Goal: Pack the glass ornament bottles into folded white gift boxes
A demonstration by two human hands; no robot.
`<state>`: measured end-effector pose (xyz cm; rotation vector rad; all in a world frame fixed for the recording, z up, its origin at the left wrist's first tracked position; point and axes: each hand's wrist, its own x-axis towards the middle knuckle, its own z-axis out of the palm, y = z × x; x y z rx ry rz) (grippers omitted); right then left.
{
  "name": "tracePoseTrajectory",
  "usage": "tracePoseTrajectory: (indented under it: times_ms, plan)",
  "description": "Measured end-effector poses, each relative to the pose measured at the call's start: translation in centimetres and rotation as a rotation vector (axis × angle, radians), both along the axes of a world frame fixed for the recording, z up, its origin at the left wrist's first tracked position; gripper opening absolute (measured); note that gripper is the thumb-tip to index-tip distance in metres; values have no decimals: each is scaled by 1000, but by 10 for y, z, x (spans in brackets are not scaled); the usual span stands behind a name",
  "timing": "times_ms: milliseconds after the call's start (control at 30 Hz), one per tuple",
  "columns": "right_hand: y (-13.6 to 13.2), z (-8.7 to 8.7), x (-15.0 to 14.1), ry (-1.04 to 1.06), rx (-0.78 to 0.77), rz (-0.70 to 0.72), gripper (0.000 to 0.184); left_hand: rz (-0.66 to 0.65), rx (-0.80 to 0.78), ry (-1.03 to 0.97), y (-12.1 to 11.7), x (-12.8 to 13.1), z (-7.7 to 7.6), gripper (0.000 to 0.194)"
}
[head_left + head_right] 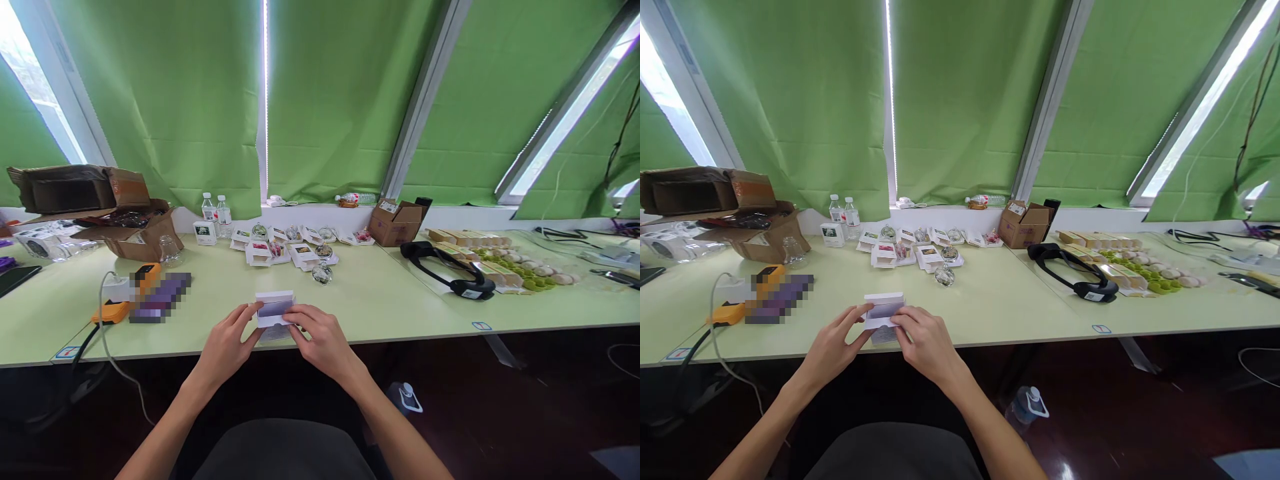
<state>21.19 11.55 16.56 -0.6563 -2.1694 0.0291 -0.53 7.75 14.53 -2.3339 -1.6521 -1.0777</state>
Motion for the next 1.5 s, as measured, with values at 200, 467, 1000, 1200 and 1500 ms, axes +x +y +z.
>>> tracePoseTrajectory:
  times_ms: [200,467,1000,1200,1500]
  plan:
    - [-1,0,-1,-29,1,-18,21,12,-13,6,2,-1,-3,40]
    - [-1,1,-3,-51,20,-53,17,-6,-6,15,0,0,1,56]
    - [-3,2,-3,-28,-21,-75,31,-35,-67,-142,-7,6,13,48]
    - [-1,1,-2,-32,-47,-76,34,-50,-146,-196,-10,5,14,49]
    - [-3,4,-2,-61,-61,-86,36,-62,-187,-222,-10,5,16,46]
